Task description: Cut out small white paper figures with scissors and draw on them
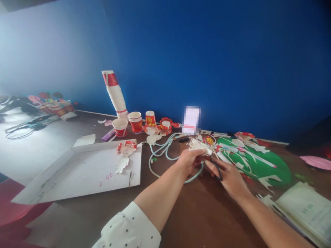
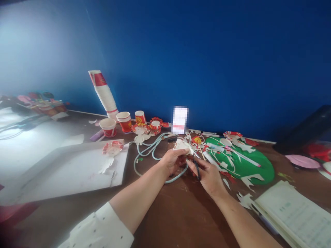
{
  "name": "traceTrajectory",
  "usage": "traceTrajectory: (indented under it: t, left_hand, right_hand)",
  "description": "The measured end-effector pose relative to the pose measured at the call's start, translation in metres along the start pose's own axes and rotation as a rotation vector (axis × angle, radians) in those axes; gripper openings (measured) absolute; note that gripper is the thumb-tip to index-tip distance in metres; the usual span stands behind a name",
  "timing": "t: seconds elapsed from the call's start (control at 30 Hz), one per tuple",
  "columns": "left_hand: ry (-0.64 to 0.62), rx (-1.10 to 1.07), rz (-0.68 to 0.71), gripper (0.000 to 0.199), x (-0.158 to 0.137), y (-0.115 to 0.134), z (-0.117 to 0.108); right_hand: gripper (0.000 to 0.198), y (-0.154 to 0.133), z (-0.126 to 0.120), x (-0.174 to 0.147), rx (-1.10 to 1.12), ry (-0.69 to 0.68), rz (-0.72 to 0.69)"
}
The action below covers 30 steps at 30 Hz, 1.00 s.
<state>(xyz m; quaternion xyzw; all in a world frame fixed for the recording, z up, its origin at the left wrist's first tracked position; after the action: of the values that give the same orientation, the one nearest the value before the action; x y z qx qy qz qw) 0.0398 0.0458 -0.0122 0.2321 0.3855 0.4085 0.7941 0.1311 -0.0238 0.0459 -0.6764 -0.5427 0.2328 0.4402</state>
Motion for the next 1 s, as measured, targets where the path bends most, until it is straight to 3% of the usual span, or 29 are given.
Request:
traceTrajectory:
  t: [0.23,1.0]
  left_hand:
    - [-0.015,0.018,0.06,0.027,0.0,0.004,0.002]
    - [-0.057,-0.022,-0.037,0.021,0.0,-0.003,0.005]
  right_hand:
    - [0.041,0.006,0.001,-0.002,0.029,0.043,0.022]
    - [0.046,0.012,0.002,-0.003,0.028,0.069,0.038]
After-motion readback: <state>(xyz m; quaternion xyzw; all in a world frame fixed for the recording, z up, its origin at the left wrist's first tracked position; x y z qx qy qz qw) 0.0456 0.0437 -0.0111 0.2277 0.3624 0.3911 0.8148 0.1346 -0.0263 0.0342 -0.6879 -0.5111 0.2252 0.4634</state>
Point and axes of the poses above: each hand's wrist, its own x-axis towards the middle knuckle, its own z-axis out of the palm, y = z × x, the point moved 10 cm from there along x, towards the middle knuckle, and after that the axes turned 8 degrees about y, right-handed, at the moved point
